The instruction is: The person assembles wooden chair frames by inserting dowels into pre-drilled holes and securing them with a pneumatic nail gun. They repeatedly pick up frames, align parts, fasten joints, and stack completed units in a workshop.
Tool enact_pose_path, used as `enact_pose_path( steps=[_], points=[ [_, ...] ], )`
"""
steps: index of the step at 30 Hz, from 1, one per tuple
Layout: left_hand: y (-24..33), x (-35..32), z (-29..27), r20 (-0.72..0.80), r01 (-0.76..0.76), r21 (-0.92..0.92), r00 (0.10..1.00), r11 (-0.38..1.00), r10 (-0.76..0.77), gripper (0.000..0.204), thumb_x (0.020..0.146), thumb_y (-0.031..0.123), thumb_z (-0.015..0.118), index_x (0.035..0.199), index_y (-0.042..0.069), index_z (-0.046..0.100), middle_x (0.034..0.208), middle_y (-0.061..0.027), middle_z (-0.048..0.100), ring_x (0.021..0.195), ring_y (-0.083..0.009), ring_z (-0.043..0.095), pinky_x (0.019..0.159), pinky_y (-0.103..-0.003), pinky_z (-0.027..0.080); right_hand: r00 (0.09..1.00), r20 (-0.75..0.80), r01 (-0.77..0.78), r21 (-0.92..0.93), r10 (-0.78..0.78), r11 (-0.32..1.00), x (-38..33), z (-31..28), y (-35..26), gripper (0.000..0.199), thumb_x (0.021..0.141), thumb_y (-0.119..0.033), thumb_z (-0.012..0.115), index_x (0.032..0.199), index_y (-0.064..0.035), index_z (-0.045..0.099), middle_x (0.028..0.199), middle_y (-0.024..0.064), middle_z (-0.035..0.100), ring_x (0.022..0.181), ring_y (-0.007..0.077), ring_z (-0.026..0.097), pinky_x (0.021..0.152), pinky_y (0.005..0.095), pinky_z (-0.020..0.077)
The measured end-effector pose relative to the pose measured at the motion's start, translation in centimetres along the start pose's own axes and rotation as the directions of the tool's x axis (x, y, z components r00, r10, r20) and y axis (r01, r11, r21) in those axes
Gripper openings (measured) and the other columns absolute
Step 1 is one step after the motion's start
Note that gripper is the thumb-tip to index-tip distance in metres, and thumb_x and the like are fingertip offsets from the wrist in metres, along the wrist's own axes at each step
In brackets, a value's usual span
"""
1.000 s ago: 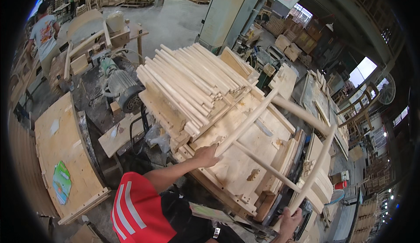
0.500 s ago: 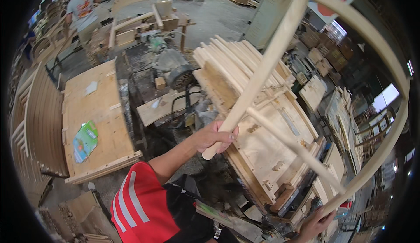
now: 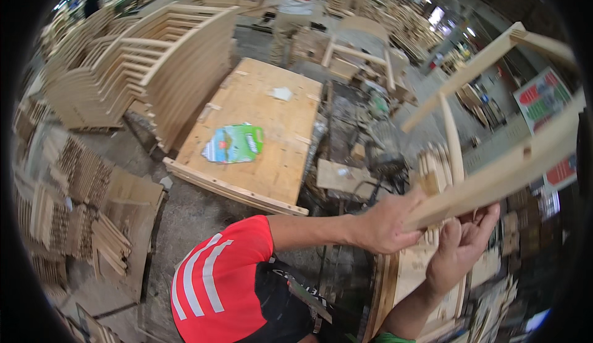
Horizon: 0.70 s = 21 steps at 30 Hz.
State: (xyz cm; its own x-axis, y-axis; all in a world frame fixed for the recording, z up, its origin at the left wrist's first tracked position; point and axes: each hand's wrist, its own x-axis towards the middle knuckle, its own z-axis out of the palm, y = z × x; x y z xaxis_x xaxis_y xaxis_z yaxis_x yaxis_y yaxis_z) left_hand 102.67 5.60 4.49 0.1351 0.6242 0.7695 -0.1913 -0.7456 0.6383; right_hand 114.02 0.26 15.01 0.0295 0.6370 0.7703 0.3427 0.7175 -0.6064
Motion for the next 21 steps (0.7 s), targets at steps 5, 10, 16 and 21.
enact_pose_path(
  steps=[5,10,16,21],
  points=[
    [-0.2,-1.7,-10.1,0.1,-0.135,0.173,0.988,0.976,0.119,0.052,0.086,0.032,0.081,0.123,0.003,0.058,0.099,-0.0193,0.064,0.092,-0.0404,0.067,0.078,-0.045,0.053,0.915,-0.228,-0.258,0.305,0.333,0.917,1.5,11.2,3.2,0.054,0.104,-0.012,0.067,0.152,-0.0024,0.044,0.121,0.0094,0.057,0.079,0.0104,0.058,0.065,0.0249,0.053],
    [3.9,1.0,-28.4,0.19,-0.389,0.639,0.916,0.664,0.353,0.056,0.084,0.05,0.083,0.117,0.008,0.067,0.114,-0.0142,0.065,0.107,-0.0371,0.063,0.093,-0.05,0.051,0.928,-0.053,-0.293,0.506,0.368,0.811,2.0,16.5,2.7,0.053,0.106,-0.011,0.062,0.154,-0.0029,0.04,0.115,0.0075,0.056,0.075,0.0079,0.058,0.058,0.0173,0.0542],
    [8.7,1.6,-49.8,-0.323,0.332,0.941,0.939,-0.063,0.115,0.088,0.087,0.041,0.084,0.155,0.003,0.043,0.13,-0.0224,0.058,0.119,-0.0406,0.06,0.101,-0.056,0.049,0.943,0.324,-0.329,0.863,0.081,0.382,5.1,22.6,1.6,0.052,0.115,-0.012,0.041,0.161,0.0008,0.021,0.108,0.0141,0.049,0.084,0.0276,0.07,0.067,0.0252,0.0669],
    [13.7,0.6,-59.8,-0.545,0.524,0.825,0.837,0.211,0.051,0.065,0.094,0.035,0.078,0.145,0.002,0.054,0.109,-0.0237,0.07,0.099,-0.0362,0.071,0.088,-0.049,0.057,0.916,0.4,-0.384,0.901,-0.044,0.201,7.9,27.5,3.5,0.058,0.117,-0.019,0.04,0.164,0.0021,0.014,0.107,0.0152,0.05,0.086,0.0289,0.068,0.07,0.0362,0.0669]
  ],
)
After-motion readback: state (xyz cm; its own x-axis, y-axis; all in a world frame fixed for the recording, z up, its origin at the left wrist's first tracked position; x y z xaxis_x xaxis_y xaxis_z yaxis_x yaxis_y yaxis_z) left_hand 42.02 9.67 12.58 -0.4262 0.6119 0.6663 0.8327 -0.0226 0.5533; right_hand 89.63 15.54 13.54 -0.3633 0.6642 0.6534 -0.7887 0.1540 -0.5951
